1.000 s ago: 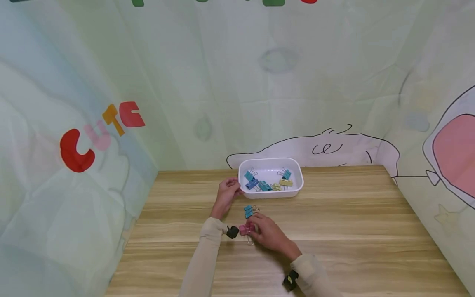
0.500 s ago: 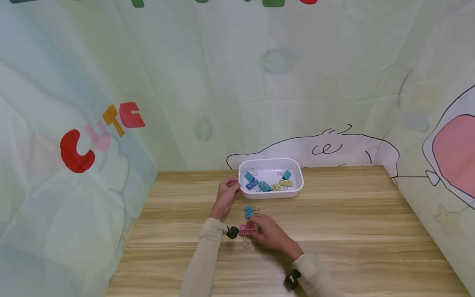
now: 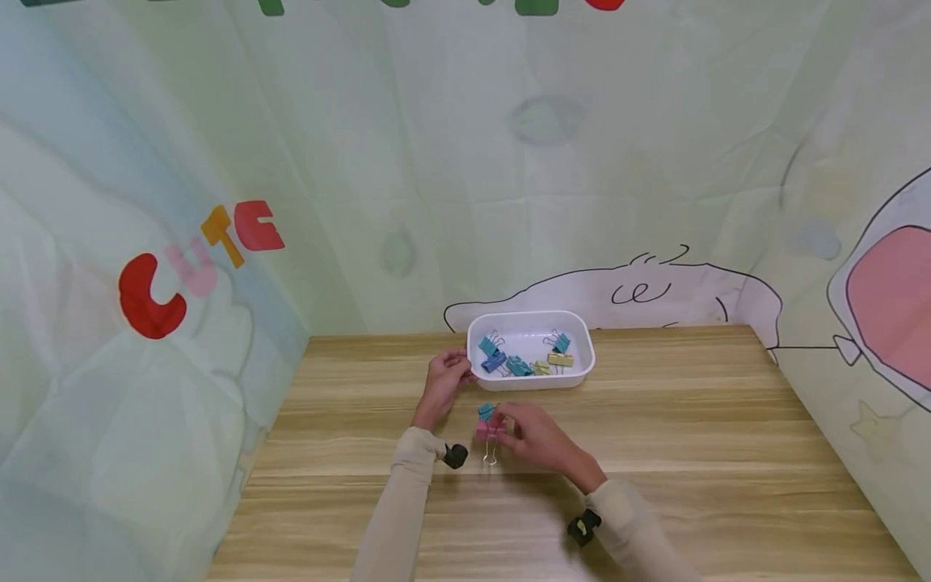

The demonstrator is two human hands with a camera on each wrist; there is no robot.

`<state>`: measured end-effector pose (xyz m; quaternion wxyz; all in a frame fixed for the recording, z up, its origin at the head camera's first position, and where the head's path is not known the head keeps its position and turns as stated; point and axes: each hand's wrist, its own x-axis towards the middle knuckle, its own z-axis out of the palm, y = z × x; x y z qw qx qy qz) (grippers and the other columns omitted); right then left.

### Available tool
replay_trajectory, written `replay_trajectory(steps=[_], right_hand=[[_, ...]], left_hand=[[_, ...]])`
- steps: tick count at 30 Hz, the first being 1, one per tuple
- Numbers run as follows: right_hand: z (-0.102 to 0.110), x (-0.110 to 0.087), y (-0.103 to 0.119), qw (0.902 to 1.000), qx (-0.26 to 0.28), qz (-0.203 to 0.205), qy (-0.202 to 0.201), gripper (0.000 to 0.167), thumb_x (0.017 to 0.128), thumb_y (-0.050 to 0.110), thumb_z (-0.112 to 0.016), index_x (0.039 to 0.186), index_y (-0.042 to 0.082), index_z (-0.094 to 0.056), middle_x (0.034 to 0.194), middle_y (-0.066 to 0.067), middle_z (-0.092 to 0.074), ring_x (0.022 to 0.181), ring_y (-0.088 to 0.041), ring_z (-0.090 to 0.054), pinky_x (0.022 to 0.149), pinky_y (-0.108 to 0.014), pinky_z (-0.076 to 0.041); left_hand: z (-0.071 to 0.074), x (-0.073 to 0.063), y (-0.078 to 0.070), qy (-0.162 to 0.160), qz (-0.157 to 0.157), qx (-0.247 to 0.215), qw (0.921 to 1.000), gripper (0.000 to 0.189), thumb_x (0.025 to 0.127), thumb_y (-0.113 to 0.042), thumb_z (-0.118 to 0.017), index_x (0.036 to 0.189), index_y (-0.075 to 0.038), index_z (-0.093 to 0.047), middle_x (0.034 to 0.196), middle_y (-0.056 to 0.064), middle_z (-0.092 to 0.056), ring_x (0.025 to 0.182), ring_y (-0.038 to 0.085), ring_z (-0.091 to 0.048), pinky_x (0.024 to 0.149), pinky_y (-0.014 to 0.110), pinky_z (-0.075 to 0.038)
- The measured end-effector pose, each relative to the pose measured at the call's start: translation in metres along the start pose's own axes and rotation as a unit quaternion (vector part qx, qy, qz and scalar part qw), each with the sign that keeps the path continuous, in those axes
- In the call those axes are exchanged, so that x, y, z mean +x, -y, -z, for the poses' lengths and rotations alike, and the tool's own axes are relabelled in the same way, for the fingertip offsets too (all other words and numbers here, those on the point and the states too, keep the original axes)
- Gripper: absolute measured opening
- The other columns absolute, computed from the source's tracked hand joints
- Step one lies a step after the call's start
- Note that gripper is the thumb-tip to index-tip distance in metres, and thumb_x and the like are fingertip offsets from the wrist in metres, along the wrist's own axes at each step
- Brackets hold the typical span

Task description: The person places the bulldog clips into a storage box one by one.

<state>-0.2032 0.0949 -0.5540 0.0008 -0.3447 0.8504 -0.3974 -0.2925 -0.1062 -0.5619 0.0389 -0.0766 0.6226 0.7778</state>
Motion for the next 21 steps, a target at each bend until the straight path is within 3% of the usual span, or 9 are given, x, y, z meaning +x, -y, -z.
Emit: replay_trajectory(steps=[7,13,21], right_hand=[[0.023,0.011,0.0,0.9995,-0.006,-0.029,0.013,0.014,0.098,0.01,-0.072,0.11,0.015,-0.066,0.103,0.004,-0.066,0.081,-0.016,-0.057,0.066,-0.025,-0.052],[0.043,0.026,-0.003,0.9994,-0.019,-0.013,-0.025,0.011,0.096,0.01,-0.074,0.105,0.014,-0.068,0.099,0.002,-0.068,0.076,-0.015,-0.056,0.063,-0.025,-0.052],[0.072,0.043,-0.004,0.9978,-0.023,-0.037,-0.05,0.011,0.096,0.013,-0.075,0.104,0.012,-0.068,0.101,-0.002,-0.07,0.074,-0.019,-0.056,0.063,-0.029,-0.052]], left_hand=[[0.0,0.0,0.0,0.001,-0.005,-0.006,1.0,0.038,0.092,0.012,-0.054,0.129,0.019,-0.051,0.117,0.033,-0.055,0.081,0.023,-0.066,0.067,0.022,-0.061],[0.0,0.0,0.0,0.002,-0.008,-0.004,1.0,0.038,0.092,0.013,-0.054,0.129,0.019,-0.051,0.117,0.033,-0.056,0.083,0.024,-0.066,0.074,0.028,-0.063],[0.001,-0.002,-0.002,0.002,0.006,0.009,0.9999,0.04,0.094,0.01,-0.055,0.132,0.017,-0.051,0.123,0.035,-0.056,0.087,0.026,-0.067,0.081,0.032,-0.064]])
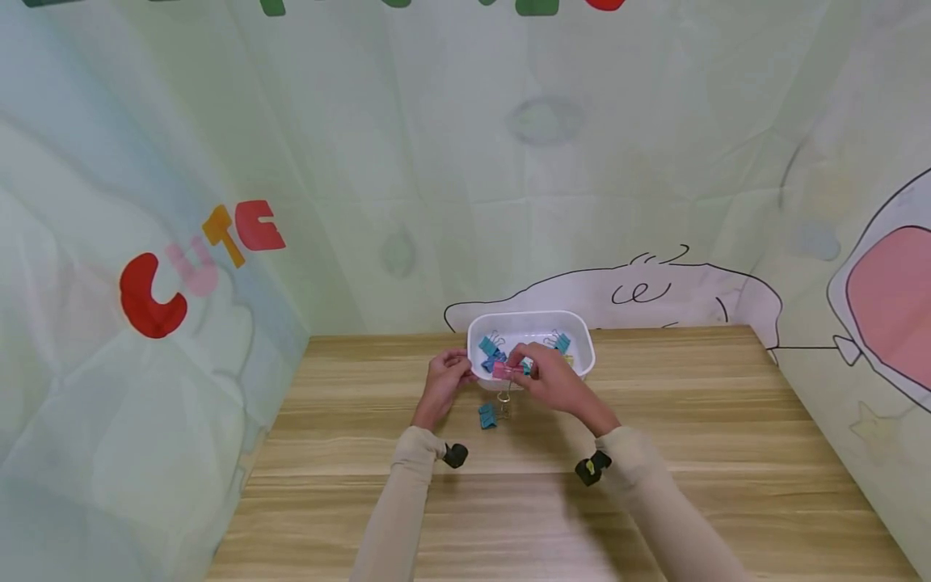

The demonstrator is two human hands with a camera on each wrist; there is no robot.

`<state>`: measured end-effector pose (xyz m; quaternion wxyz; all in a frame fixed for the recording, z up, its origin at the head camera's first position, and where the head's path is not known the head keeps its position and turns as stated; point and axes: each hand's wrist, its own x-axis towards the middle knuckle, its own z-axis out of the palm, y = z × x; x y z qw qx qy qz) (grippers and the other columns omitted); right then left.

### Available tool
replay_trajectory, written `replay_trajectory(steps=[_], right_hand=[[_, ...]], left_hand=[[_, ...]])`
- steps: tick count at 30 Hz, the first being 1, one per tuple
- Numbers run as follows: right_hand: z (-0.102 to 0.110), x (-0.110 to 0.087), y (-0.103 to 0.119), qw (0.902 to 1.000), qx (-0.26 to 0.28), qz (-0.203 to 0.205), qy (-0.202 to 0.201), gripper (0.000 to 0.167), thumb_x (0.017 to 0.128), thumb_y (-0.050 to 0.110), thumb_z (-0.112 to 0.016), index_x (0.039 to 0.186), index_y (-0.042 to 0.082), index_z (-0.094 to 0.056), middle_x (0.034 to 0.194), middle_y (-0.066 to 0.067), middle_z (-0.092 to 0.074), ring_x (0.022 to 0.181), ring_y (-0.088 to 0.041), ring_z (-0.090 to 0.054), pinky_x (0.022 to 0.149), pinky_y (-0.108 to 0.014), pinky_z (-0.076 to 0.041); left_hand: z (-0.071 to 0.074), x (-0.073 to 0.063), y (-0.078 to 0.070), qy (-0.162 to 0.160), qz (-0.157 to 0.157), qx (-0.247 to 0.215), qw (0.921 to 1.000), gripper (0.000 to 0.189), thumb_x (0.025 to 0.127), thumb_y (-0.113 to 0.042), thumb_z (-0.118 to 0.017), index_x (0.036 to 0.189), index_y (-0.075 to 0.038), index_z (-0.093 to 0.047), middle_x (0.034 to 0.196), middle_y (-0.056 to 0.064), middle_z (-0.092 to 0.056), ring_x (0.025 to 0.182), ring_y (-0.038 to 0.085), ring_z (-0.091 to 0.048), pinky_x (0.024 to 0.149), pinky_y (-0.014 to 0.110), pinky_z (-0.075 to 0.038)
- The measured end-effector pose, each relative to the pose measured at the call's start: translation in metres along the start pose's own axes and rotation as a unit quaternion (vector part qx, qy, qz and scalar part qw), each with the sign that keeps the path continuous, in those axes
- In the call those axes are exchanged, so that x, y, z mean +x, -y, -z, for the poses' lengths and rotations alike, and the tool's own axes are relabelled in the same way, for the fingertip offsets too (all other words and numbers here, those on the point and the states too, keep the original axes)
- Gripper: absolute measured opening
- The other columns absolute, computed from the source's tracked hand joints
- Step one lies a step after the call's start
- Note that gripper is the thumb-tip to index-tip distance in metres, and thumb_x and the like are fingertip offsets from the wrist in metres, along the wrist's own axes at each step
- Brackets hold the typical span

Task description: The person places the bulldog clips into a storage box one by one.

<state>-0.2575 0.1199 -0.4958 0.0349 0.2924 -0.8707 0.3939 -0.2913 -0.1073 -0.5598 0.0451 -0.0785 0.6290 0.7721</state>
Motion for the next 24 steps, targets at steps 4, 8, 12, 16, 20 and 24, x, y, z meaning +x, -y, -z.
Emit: replay_trajectory(steps=[4,8,12,16,20,24], right_hand=[[0.016,0.01,-0.001,0.9998,-0.009,-0.015,0.003,0.012,0.097,0.015,-0.074,0.107,0.013,-0.067,0.103,-0.002,-0.07,0.073,-0.017,-0.056,0.064,-0.03,-0.052],[0.032,0.019,-0.003,0.9995,-0.02,-0.024,-0.004,0.014,0.097,0.013,-0.074,0.109,0.011,-0.067,0.104,-0.004,-0.07,0.077,-0.02,-0.056,0.067,-0.031,-0.053],[0.043,0.026,-0.006,0.9986,-0.032,-0.039,-0.017,0.014,0.098,0.013,-0.073,0.11,0.011,-0.067,0.107,-0.006,-0.071,0.077,-0.021,-0.056,0.068,-0.032,-0.053],[0.05,0.029,-0.009,0.9975,-0.034,-0.059,-0.02,0.015,0.099,0.015,-0.071,0.112,0.012,-0.066,0.111,-0.007,-0.07,0.08,-0.024,-0.056,0.069,-0.032,-0.052],[0.053,0.03,-0.009,0.997,-0.032,-0.068,-0.017,0.015,0.1,0.016,-0.07,0.113,0.011,-0.065,0.113,-0.009,-0.069,0.081,-0.026,-0.057,0.07,-0.034,-0.053],[0.054,0.031,-0.009,0.9969,-0.03,-0.07,-0.018,0.015,0.1,0.015,-0.07,0.113,0.01,-0.065,0.112,-0.01,-0.069,0.082,-0.026,-0.057,0.071,-0.034,-0.053]], left_hand=[[0.001,0.002,0.0,0.004,0.006,-0.002,1.0,0.04,0.095,0.009,-0.055,0.134,0.017,-0.05,0.125,0.036,-0.054,0.087,0.025,-0.067,0.076,0.027,-0.063],[0.0,0.002,0.0,0.0,0.007,-0.001,1.0,0.037,0.096,0.01,-0.055,0.132,0.016,-0.051,0.124,0.035,-0.056,0.087,0.027,-0.067,0.072,0.025,-0.062],[-0.001,0.001,0.0,-0.006,0.004,-0.001,1.0,0.035,0.095,0.01,-0.056,0.13,0.015,-0.052,0.121,0.033,-0.057,0.087,0.028,-0.067,0.069,0.023,-0.062],[-0.001,0.002,0.001,-0.004,0.004,0.0,1.0,0.037,0.095,0.009,-0.056,0.131,0.016,-0.052,0.123,0.035,-0.056,0.088,0.029,-0.067,0.07,0.024,-0.062],[0.0,0.002,0.001,-0.004,0.007,0.002,1.0,0.037,0.095,0.009,-0.056,0.132,0.015,-0.052,0.125,0.035,-0.056,0.089,0.029,-0.067,0.071,0.024,-0.062],[0.0,0.002,0.001,-0.005,0.006,0.004,1.0,0.038,0.095,0.009,-0.057,0.131,0.015,-0.053,0.123,0.033,-0.057,0.089,0.028,-0.066,0.071,0.023,-0.062]])
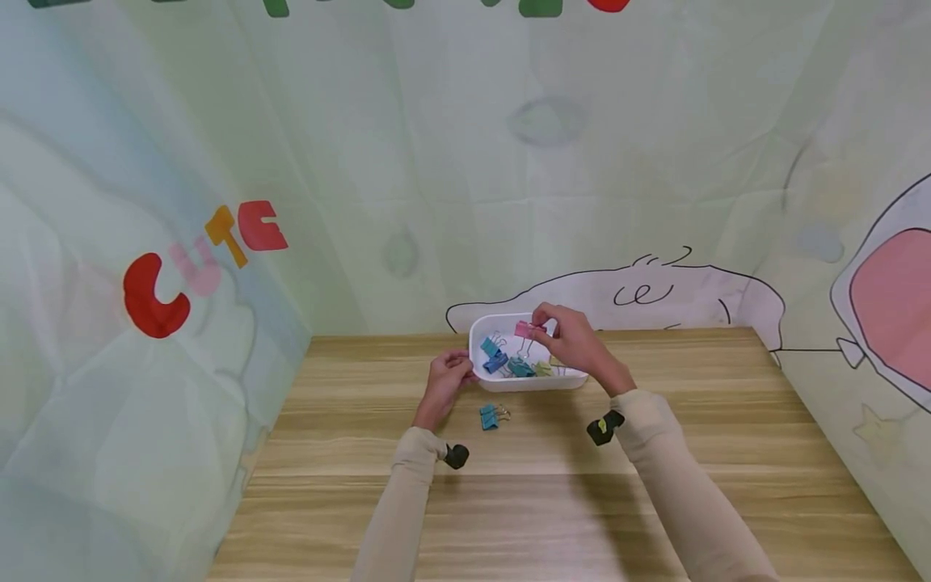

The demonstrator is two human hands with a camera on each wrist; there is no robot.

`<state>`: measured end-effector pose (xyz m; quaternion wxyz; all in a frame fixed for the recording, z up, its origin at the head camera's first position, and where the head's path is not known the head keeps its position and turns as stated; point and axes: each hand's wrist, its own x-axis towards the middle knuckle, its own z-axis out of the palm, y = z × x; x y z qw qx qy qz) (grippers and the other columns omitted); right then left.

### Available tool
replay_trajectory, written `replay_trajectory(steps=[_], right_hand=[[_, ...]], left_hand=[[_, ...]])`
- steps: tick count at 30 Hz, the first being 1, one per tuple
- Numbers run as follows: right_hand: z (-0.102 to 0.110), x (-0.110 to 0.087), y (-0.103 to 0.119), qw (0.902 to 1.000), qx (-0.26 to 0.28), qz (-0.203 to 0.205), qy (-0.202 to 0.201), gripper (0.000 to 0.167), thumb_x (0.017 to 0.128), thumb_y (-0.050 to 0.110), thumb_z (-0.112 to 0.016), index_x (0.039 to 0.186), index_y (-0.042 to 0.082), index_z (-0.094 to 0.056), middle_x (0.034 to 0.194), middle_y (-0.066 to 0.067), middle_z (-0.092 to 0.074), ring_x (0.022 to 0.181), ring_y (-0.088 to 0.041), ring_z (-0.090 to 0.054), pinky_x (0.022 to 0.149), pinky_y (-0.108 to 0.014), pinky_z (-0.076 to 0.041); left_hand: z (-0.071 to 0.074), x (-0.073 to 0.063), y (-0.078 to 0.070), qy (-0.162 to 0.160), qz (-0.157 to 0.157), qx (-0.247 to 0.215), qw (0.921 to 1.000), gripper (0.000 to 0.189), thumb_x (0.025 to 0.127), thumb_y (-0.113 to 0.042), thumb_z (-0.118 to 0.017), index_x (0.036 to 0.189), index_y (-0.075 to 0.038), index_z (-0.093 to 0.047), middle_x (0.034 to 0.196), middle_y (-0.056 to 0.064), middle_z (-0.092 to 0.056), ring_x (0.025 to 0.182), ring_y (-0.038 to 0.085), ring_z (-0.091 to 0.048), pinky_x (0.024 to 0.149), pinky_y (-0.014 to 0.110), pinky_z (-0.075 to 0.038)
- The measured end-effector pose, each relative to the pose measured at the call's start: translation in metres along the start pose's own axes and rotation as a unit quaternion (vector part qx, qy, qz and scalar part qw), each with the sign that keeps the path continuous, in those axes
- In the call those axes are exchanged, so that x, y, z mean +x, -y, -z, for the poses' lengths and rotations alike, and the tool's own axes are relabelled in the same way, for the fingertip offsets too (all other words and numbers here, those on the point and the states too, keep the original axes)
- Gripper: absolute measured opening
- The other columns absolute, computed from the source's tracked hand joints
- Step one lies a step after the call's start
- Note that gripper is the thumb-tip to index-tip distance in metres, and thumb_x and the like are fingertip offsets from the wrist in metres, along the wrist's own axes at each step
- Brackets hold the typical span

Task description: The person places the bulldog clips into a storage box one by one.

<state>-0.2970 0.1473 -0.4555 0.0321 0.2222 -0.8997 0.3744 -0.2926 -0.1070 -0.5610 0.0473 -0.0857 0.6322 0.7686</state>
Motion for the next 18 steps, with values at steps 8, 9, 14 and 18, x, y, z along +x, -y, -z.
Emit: replay_trajectory(steps=[8,9,14,18], right_hand=[[0.001,0.0016,0.0007,0.9994,-0.017,-0.001,-0.029,0.043,0.095,0.022,-0.078,0.133,0.009,-0.062,0.134,-0.019,-0.059,0.088,-0.03,-0.058,0.075,-0.038,-0.055],[0.0012,0.0017,0.0011,0.9993,-0.018,-0.003,-0.032,0.049,0.094,0.024,-0.079,0.137,0.01,-0.06,0.138,-0.02,-0.055,0.087,-0.03,-0.058,0.075,-0.038,-0.055],[0.0021,0.0011,0.0028,0.9994,-0.017,-0.012,-0.028,0.064,0.091,0.031,-0.082,0.147,0.014,-0.055,0.146,-0.018,-0.046,0.084,-0.028,-0.056,0.074,-0.036,-0.056],[0.0021,0.0,0.0045,0.9996,-0.015,-0.011,-0.023,0.066,0.091,0.034,-0.081,0.148,0.016,-0.054,0.147,-0.016,-0.046,0.085,-0.027,-0.056,0.073,-0.035,-0.058]], left_hand=[[0.0002,0.0003,0.0014,0.002,-0.007,0.002,1.0,0.038,0.095,0.008,-0.057,0.132,0.016,-0.051,0.121,0.033,-0.057,0.086,0.026,-0.066,0.07,0.024,-0.062],[0.0003,0.0002,0.0013,0.002,-0.007,0.003,1.0,0.038,0.095,0.008,-0.056,0.132,0.016,-0.051,0.121,0.033,-0.057,0.086,0.026,-0.066,0.07,0.024,-0.062],[0.0004,-0.0002,0.0005,0.001,0.0,0.004,1.0,0.037,0.096,0.007,-0.056,0.132,0.014,-0.052,0.122,0.032,-0.057,0.09,0.028,-0.066,0.071,0.023,-0.062],[0.0001,0.0006,-0.0003,-0.001,0.006,0.006,1.0,0.036,0.096,0.006,-0.056,0.132,0.014,-0.053,0.122,0.031,-0.057,0.09,0.028,-0.065,0.072,0.023,-0.062]])
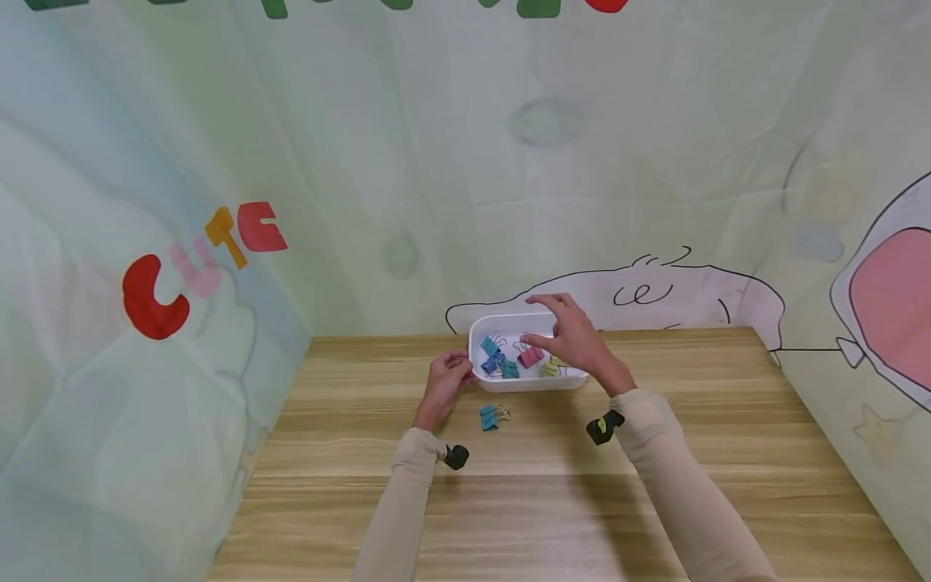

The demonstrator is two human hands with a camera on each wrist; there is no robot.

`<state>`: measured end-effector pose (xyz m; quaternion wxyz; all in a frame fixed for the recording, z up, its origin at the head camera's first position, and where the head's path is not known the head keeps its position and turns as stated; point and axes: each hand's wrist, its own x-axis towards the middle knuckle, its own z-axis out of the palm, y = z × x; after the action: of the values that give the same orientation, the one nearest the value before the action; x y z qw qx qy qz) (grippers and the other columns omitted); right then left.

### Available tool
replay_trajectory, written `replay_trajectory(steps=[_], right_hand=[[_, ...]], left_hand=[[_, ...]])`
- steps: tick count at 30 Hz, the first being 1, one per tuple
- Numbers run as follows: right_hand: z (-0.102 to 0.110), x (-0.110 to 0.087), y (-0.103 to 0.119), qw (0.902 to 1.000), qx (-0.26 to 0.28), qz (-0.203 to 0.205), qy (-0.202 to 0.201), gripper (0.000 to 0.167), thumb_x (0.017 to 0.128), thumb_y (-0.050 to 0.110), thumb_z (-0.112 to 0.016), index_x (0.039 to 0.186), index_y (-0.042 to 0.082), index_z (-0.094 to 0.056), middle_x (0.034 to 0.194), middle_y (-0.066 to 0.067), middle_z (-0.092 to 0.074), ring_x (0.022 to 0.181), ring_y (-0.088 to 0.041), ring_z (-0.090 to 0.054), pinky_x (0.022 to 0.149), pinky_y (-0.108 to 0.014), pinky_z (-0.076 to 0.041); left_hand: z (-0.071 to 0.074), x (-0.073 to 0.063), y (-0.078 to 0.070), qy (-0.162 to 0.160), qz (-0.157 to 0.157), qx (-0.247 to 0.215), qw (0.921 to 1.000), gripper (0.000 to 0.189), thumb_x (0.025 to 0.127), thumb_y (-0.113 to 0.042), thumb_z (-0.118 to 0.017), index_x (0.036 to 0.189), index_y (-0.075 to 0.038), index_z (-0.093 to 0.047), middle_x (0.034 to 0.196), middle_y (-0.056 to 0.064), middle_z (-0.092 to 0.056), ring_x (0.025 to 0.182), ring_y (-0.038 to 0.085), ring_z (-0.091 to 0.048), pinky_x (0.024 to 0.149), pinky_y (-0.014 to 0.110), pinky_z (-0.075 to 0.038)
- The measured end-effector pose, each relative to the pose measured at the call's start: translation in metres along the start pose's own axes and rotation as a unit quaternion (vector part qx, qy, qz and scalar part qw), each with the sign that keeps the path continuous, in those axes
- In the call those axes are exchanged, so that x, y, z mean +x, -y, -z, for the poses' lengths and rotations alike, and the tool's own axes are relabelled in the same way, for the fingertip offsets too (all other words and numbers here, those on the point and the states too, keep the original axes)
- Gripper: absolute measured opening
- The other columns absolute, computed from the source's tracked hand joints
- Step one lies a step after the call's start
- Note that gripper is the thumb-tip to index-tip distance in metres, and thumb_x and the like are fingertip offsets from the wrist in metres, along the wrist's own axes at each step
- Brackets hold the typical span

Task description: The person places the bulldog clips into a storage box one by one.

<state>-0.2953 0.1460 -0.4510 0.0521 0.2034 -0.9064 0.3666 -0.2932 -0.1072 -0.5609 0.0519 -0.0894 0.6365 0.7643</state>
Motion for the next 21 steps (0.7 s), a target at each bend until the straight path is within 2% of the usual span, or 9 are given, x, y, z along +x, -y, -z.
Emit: replay_trajectory(steps=[14,21], right_hand=[[-0.008,-0.005,0.013,0.9994,0.022,0.013,0.023,0.065,0.09,0.033,-0.083,0.147,0.019,-0.055,0.147,-0.015,-0.047,0.084,-0.024,-0.058,0.071,-0.031,-0.059],[-0.016,-0.009,0.019,0.9985,0.032,0.035,0.027,0.062,0.09,0.029,-0.083,0.144,0.014,-0.058,0.144,-0.016,-0.05,0.079,-0.021,-0.057,0.069,-0.03,-0.057]], left_hand=[[0.001,0.0,0.001,0.0,0.004,0.012,0.9999,0.038,0.098,0.005,-0.057,0.135,0.013,-0.052,0.125,0.031,-0.057,0.095,0.031,-0.065,0.076,0.026,-0.063],[0.002,-0.001,0.0,0.006,0.003,0.007,1.0,0.04,0.099,0.005,-0.056,0.137,0.013,-0.051,0.129,0.033,-0.055,0.098,0.031,-0.065,0.081,0.028,-0.062]])
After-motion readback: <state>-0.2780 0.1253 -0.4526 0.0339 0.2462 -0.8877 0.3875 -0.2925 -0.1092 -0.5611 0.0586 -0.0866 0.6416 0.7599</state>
